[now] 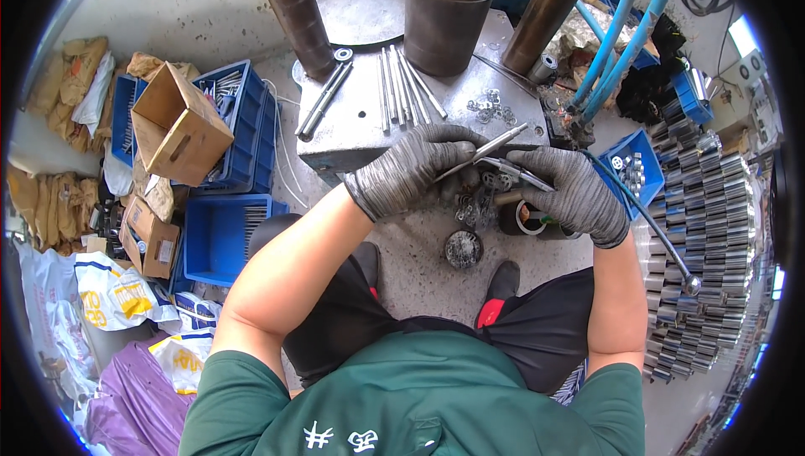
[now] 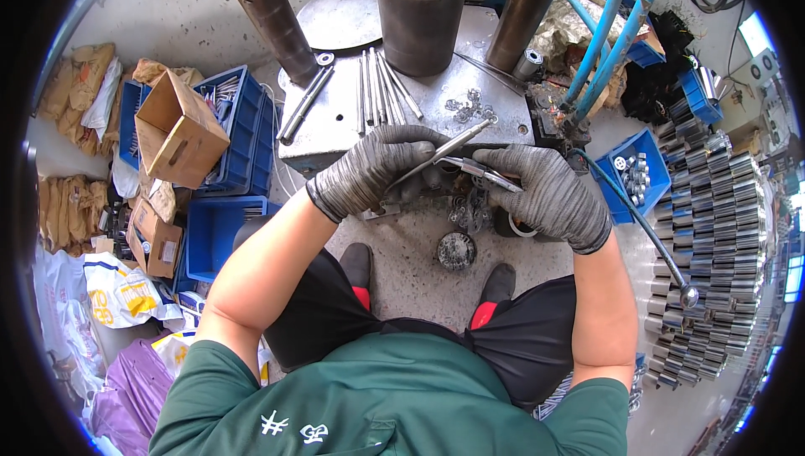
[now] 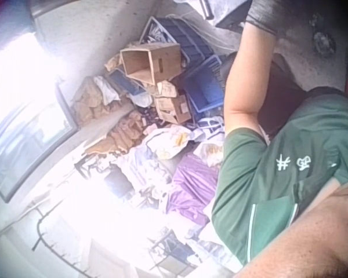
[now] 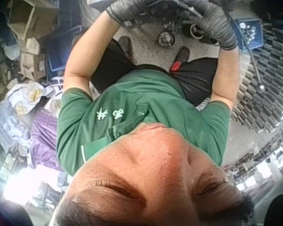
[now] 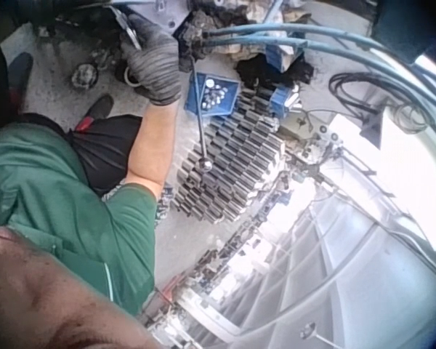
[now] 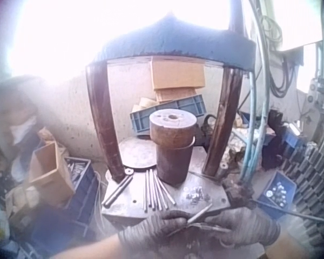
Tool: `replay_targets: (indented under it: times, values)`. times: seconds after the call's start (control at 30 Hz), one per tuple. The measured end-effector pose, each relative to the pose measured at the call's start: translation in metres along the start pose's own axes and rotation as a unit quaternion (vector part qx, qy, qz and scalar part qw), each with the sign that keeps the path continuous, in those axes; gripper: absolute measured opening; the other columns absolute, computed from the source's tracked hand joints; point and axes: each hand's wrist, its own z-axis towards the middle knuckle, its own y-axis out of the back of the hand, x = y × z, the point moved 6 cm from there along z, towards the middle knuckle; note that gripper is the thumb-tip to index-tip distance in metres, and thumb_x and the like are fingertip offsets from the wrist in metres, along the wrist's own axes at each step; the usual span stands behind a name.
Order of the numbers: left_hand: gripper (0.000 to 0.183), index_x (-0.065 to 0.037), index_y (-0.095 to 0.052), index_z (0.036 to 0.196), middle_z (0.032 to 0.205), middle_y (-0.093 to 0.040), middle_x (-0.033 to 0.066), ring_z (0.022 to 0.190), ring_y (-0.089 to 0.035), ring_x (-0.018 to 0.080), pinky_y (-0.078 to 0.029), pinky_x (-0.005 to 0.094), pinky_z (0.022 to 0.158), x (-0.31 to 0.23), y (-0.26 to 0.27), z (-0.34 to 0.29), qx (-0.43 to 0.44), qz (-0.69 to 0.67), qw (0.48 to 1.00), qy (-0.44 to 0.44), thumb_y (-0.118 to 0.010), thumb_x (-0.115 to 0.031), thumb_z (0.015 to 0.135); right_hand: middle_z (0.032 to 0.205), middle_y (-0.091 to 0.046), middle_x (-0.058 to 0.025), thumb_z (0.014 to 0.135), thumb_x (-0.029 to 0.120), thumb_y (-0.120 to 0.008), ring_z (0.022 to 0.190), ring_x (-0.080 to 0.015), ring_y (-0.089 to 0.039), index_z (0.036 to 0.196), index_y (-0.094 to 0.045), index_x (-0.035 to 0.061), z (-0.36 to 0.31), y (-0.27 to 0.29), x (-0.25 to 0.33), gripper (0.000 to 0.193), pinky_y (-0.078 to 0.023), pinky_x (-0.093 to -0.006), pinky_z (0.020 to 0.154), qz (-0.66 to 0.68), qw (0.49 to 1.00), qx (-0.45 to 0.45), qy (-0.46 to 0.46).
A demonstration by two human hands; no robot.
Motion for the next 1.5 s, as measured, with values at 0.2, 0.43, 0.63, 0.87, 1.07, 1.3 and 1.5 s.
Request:
replay_targets:
  times: [0.2, 0.43, 0.63, 0.87, 1.07, 1.3, 1.5]
  values:
    - [0.049, 0.002, -0.057, 0.140, 0.091, -0.073, 0.0107, 0.059, -0.068, 0.0134, -0.050, 0.0229, 0.042, 0.004, 0.000, 0.003, 0.100, -0.198, 0.974, 0.048, -0.065, -0.030, 0.103, 0.111, -0.072, -0.0169, 0.083, 0.005, -0.075, 0.100, -0.0250, -0.071, 0.138, -0.062, -0.0003, 0.005, -0.008, -0.006, 0.057, -0.056, -0.0359, 0.091, -0.053, 0.996, -0.044, 0.064]
    - [0.043, -0.001, -0.060, 0.137, 0.082, -0.070, 0.0060, 0.058, -0.067, 0.0108, -0.051, 0.0212, 0.045, -0.016, 0.025, -0.001, -0.014, -0.108, 0.994, -0.024, -0.064, -0.028, 0.104, 0.102, -0.067, -0.0011, 0.089, 0.012, -0.074, 0.094, -0.0110, -0.060, 0.144, -0.059, 0.0017, 0.005, -0.038, -0.022, 0.057, -0.053, -0.0302, 0.087, 0.287, 0.953, 0.050, -0.086]
    - [0.034, -0.005, -0.065, 0.134, 0.075, -0.061, 0.0013, 0.058, -0.056, 0.0079, -0.047, 0.0241, 0.053, -0.046, 0.111, 0.001, -0.331, 0.313, 0.884, -0.108, -0.062, -0.018, 0.103, 0.102, -0.066, -0.0018, 0.088, 0.009, -0.073, 0.093, -0.0105, -0.061, 0.135, -0.061, -0.0008, 0.003, -0.042, -0.040, 0.050, -0.053, -0.0289, 0.085, 0.290, 0.951, 0.023, -0.102]
    - [0.055, -0.015, -0.066, 0.138, 0.120, -0.064, 0.0207, 0.101, -0.068, 0.0282, -0.056, 0.0367, 0.093, -0.050, 0.158, -0.014, -0.358, 0.583, 0.724, -0.092, -0.056, 0.006, 0.088, 0.103, -0.068, -0.0042, 0.087, 0.007, -0.071, 0.093, -0.0121, -0.063, 0.137, -0.060, -0.0022, 0.008, -0.041, -0.033, 0.052, -0.055, -0.0294, 0.087, 0.259, 0.963, 0.020, -0.079]
    - [0.020, -0.018, -0.082, 0.106, 0.121, -0.069, 0.0150, 0.111, -0.068, 0.0332, -0.055, 0.0419, 0.099, -0.049, 0.156, -0.015, -0.375, 0.728, 0.574, -0.020, -0.075, -0.019, 0.087, 0.103, -0.069, -0.0071, 0.086, 0.006, -0.070, 0.095, -0.0137, -0.064, 0.137, -0.060, -0.0021, 0.012, -0.035, -0.033, 0.053, -0.056, -0.0320, 0.088, 0.184, 0.981, 0.001, -0.058]
    - [0.020, -0.011, -0.080, 0.100, 0.120, -0.067, 0.0146, 0.113, -0.065, 0.0338, -0.053, 0.0430, 0.102, -0.056, 0.158, -0.015, -0.426, 0.719, 0.550, 0.000, -0.079, -0.021, 0.083, 0.110, -0.066, -0.0239, 0.080, 0.005, -0.070, 0.105, -0.0449, -0.064, 0.117, -0.065, -0.0008, 0.014, -0.019, -0.033, 0.037, -0.053, -0.0473, 0.094, -0.114, 0.988, -0.091, 0.044]
    - [0.043, -0.005, -0.070, 0.126, 0.119, -0.069, 0.0200, 0.103, -0.069, 0.0349, -0.053, 0.0421, 0.098, -0.050, 0.138, 0.000, -0.356, 0.633, 0.682, -0.087, -0.080, -0.027, 0.090, 0.119, -0.067, -0.0232, 0.076, 0.002, -0.070, 0.109, -0.0436, -0.064, 0.107, -0.065, 0.0008, 0.024, -0.024, -0.046, 0.031, -0.052, -0.0494, 0.095, -0.199, 0.971, -0.089, 0.096]
